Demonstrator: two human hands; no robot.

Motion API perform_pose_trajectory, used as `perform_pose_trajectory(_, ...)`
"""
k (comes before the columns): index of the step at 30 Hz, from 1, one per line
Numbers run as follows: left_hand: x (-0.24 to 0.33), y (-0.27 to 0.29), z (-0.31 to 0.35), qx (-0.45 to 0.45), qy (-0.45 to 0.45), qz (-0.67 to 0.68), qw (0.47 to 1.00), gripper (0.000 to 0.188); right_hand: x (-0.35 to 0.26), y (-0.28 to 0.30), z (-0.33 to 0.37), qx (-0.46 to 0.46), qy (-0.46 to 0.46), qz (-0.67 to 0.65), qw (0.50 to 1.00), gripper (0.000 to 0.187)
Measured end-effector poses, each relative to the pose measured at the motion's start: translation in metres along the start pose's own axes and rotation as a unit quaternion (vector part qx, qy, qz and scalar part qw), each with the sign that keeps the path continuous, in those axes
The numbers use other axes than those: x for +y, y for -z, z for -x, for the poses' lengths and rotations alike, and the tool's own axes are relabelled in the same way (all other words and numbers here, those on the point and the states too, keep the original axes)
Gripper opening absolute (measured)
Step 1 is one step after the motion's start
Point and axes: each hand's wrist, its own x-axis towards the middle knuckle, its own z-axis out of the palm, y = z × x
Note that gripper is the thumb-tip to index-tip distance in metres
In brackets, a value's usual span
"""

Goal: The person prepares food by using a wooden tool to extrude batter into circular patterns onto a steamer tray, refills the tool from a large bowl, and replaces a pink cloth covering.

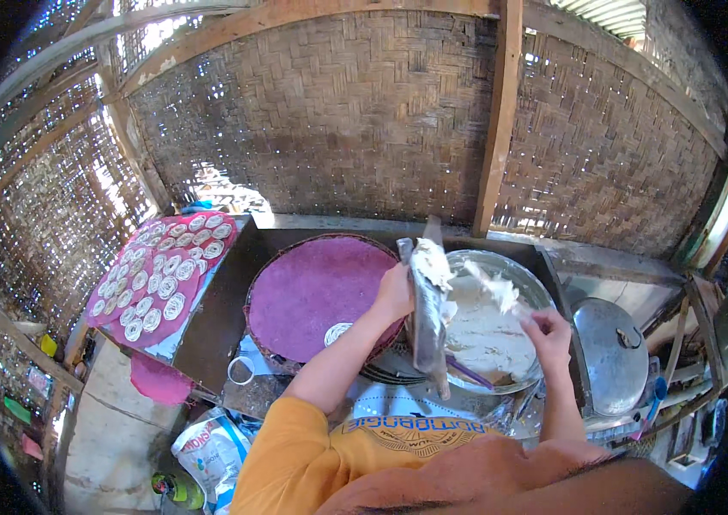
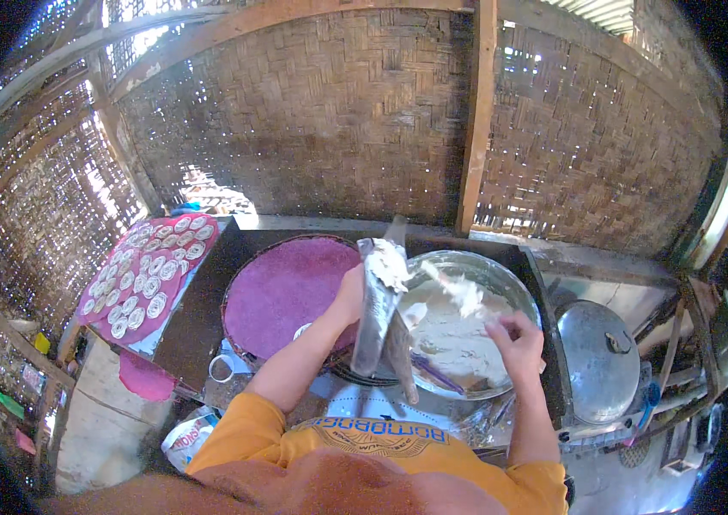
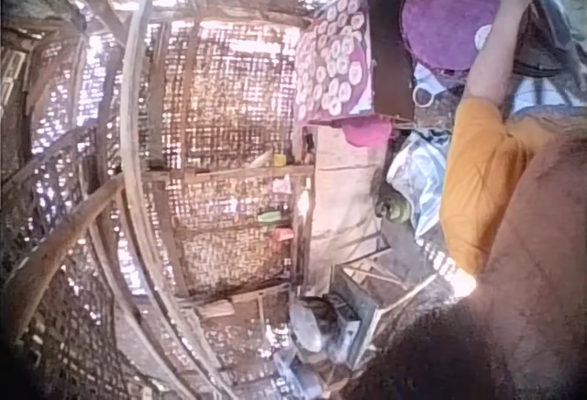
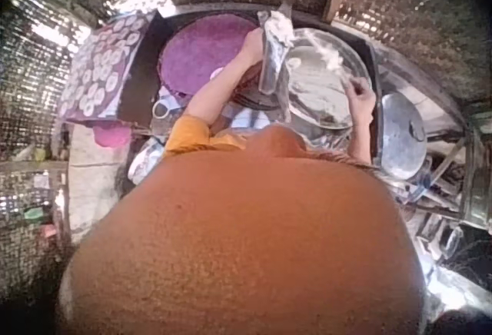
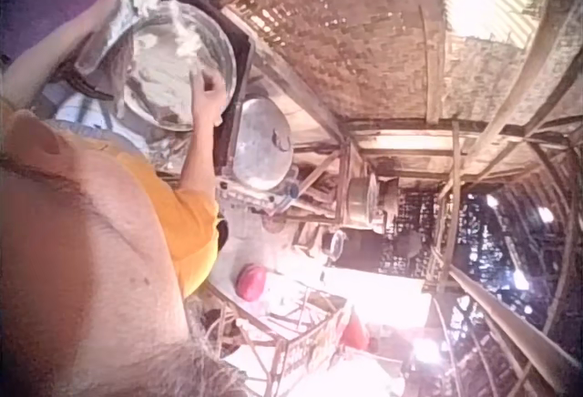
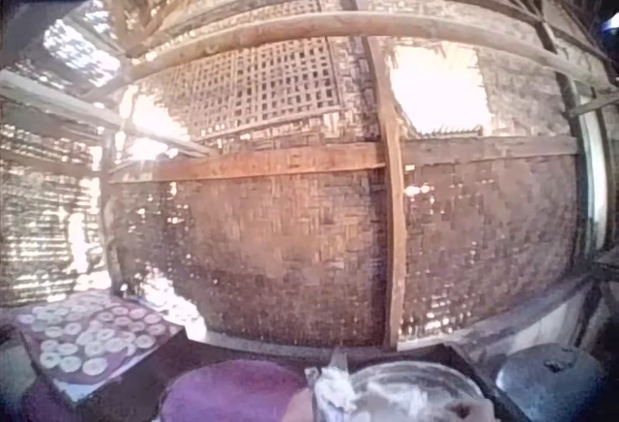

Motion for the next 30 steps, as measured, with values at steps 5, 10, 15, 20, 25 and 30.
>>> perform_pose_trajectory(5,0.035,-0.024,-0.009,-0.064,-0.06,-0.064,0.994,0.027,-0.019,-0.033,-0.011,0.208,0.162,0.13,0.956,0.021)
perform_pose_trajectory(10,-0.001,-0.016,-0.015,-0.094,0.091,-0.099,0.986,0.025,-0.016,-0.033,0.017,0.109,0.132,0.068,0.983,0.02)
perform_pose_trajectory(15,-0.027,-0.038,-0.02,-0.117,-0.034,0.02,0.992,0.025,0.01,-0.014,-0.007,0.118,0.033,-0.02,0.992,0.021)
perform_pose_trajectory(20,0.012,-0.03,-0.018,-0.154,0.284,0.472,0.821,0.015,0.008,-0.018,-0.016,0.155,0.052,0.097,0.982,0.026)
perform_pose_trajectory(25,-0.002,-0.019,-0.023,-0.117,0.214,0.501,0.83,0.033,0.034,-0.019,-0.002,0.063,0.036,-0.022,0.997,0.023)
perform_pose_trajectory(30,-0.004,0.021,-0.011,-0.156,0.105,0.602,0.776,0.027,0.07,-0.002,-0.008,0.131,-0.007,-0.054,0.99,0.021)
